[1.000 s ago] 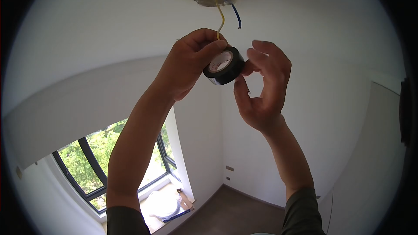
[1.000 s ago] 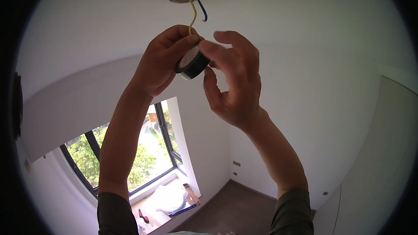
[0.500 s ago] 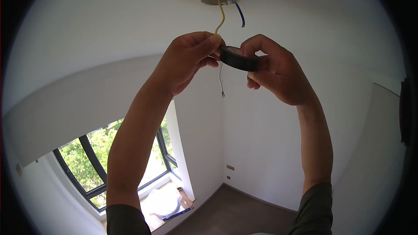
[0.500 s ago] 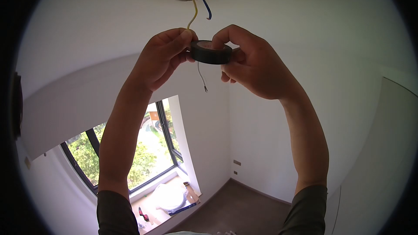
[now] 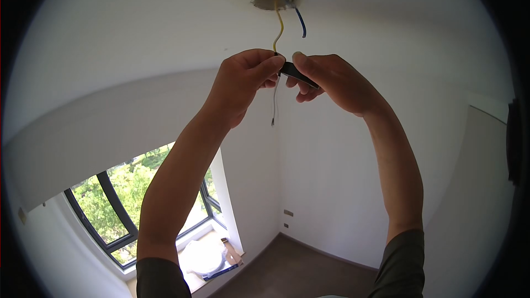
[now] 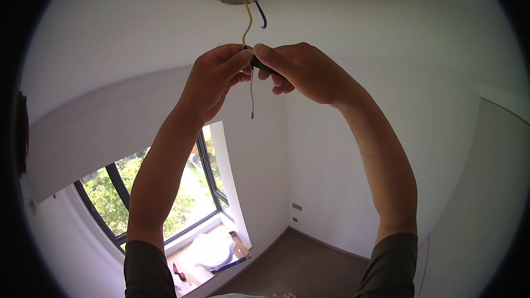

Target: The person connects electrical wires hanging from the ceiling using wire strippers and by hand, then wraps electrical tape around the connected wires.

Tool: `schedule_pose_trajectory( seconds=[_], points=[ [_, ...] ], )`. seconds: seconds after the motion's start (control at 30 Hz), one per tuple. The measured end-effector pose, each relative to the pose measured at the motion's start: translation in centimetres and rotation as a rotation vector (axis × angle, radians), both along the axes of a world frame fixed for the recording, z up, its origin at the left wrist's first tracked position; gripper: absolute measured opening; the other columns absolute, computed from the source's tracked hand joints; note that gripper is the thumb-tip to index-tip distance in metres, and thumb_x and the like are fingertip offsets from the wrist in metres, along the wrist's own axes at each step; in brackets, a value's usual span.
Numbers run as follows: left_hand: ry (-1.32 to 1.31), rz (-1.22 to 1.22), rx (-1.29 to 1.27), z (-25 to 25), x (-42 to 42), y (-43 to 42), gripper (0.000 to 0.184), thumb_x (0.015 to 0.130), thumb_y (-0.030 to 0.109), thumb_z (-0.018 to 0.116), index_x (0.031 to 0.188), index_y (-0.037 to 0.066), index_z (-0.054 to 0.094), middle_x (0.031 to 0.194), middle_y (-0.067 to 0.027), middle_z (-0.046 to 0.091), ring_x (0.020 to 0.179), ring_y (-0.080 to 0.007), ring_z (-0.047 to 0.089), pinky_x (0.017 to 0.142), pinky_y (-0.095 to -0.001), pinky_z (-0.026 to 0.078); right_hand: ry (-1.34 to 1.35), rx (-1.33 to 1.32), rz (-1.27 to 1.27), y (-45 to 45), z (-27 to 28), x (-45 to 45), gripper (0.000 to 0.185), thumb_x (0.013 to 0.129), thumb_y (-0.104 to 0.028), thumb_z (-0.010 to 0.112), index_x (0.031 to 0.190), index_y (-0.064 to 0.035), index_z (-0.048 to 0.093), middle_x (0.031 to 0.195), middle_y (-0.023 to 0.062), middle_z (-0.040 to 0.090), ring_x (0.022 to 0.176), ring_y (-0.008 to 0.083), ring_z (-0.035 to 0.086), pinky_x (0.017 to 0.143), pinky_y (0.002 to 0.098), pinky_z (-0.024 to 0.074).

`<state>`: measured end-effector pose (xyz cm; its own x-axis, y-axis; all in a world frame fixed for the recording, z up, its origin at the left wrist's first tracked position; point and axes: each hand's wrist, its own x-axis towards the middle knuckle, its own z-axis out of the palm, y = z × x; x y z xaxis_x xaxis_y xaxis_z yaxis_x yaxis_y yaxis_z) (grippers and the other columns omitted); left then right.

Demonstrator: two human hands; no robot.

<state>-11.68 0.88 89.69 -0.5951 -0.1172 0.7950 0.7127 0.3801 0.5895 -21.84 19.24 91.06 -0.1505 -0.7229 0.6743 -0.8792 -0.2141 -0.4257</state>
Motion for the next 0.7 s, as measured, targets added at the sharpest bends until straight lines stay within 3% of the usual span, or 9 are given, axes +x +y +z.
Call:
schedule_pose_trajectory(
  seconds=[0.17,0.33,0.43,0.5,0.57,0.7],
  points=[
    [0.107,0.203,-0.078,-0.3,0.0,0.8,0.022,0.094,0.020,0.064,0.102,0.000,0.067,0.083,-0.0044,0.066,0.079,-0.0128,0.061,0.077,-0.0294,0.050,0.066,-0.009,-0.110,-1.6,0.5,-0.8,0.051,0.101,-0.049,0.047,0.095,-0.0025,0.066,0.080,0.0020,0.062,0.077,0.0125,0.057,0.076,0.0304,0.0498],
    [0.220,0.616,-0.406,-0.1,1.3,1.4,0.023,0.097,0.019,0.055,0.099,-0.003,0.063,0.087,-0.0109,0.068,0.080,-0.0183,0.063,0.074,-0.0339,0.050,0.266,-0.069,-0.179,-2.1,0.3,0.0,0.052,0.101,-0.048,0.045,0.095,-0.0012,0.066,0.083,0.0024,0.064,0.077,0.0115,0.054,0.076,0.0299,0.0471],
    [0.065,0.535,-0.357,0.5,2.0,1.3,0.024,0.102,0.021,0.050,0.097,0.000,0.061,0.084,-0.0029,0.063,0.081,-0.0123,0.056,0.078,-0.0289,0.048,0.248,-0.053,-0.211,-1.9,0.6,0.3,0.052,0.102,-0.047,0.045,0.094,-0.0010,0.067,0.086,0.0028,0.066,0.078,0.0119,0.054,0.077,0.0304,0.0474],
    [0.043,0.461,-0.336,0.7,1.9,0.9,0.024,0.102,0.021,0.049,0.098,0.000,0.061,0.085,-0.0031,0.062,0.081,-0.0123,0.056,0.079,-0.0291,0.048,0.209,-0.028,-0.191,-1.9,0.6,0.1,0.051,0.102,-0.046,0.045,0.094,-0.0011,0.067,0.087,0.0030,0.066,0.079,0.0123,0.055,0.079,0.0306,0.0481],
    [0.007,0.388,-0.330,0.7,2.0,0.9,0.025,0.102,0.022,0.048,0.099,0.000,0.060,0.085,-0.0032,0.060,0.081,-0.0123,0.055,0.080,-0.0292,0.047,0.018,-0.060,0.095,-2.0,0.2,0.0,0.048,0.102,-0.043,0.046,0.094,-0.0008,0.068,0.085,0.0037,0.066,0.083,0.0128,0.057,0.084,0.0314,0.0493],
    [0.034,0.437,-0.410,0.6,2.4,1.4,0.023,0.102,0.021,0.048,0.097,0.001,0.059,0.085,-0.0025,0.058,0.081,-0.0120,0.053,0.081,-0.0297,0.046,-0.058,-0.111,0.268,-2.5,-0.9,-0.8,0.045,0.102,-0.040,0.048,0.094,-0.0007,0.068,0.085,0.0046,0.066,0.085,0.0131,0.059,0.088,0.0322,0.0496]
  ],
)
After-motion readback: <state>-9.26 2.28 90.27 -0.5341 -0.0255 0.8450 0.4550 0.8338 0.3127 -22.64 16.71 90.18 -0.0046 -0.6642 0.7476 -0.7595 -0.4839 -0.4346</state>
